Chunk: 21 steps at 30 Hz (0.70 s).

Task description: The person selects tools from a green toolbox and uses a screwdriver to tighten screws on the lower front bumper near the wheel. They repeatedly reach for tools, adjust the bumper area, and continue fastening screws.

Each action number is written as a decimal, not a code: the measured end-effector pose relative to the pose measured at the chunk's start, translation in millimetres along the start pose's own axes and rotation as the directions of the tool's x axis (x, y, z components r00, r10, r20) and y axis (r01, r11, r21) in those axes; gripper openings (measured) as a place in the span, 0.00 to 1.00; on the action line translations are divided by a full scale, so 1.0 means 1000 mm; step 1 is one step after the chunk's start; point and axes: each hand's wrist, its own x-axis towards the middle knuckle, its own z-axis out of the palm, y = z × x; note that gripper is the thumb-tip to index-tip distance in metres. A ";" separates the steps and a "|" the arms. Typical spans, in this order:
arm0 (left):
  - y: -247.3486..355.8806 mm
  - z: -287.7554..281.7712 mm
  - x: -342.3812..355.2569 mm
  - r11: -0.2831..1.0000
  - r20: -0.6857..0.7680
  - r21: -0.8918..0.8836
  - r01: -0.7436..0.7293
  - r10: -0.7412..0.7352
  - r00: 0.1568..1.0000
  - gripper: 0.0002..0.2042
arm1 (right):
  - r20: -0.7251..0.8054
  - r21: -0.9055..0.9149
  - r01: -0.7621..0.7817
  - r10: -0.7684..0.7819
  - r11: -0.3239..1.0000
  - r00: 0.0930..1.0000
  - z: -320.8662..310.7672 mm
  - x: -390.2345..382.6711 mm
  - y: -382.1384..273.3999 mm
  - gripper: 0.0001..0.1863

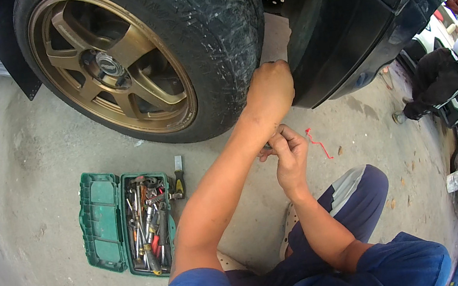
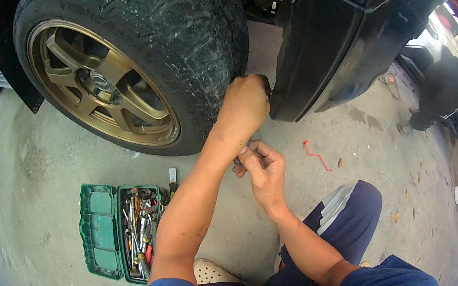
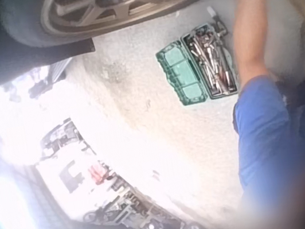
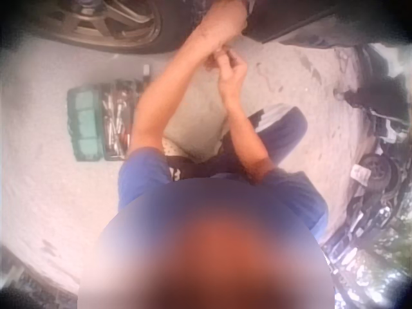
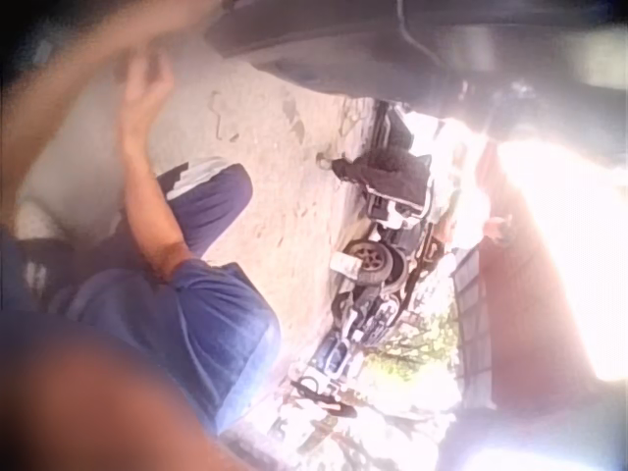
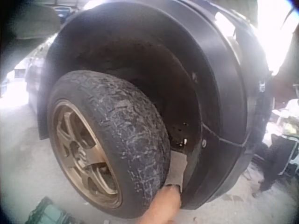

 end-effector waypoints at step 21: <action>-0.007 0.005 -0.022 0.979 -0.155 -0.012 -0.203 0.199 0.968 0.08 | 0.123 -0.718 0.318 -0.336 0.620 0.934 -0.070 0.148 0.153 0.17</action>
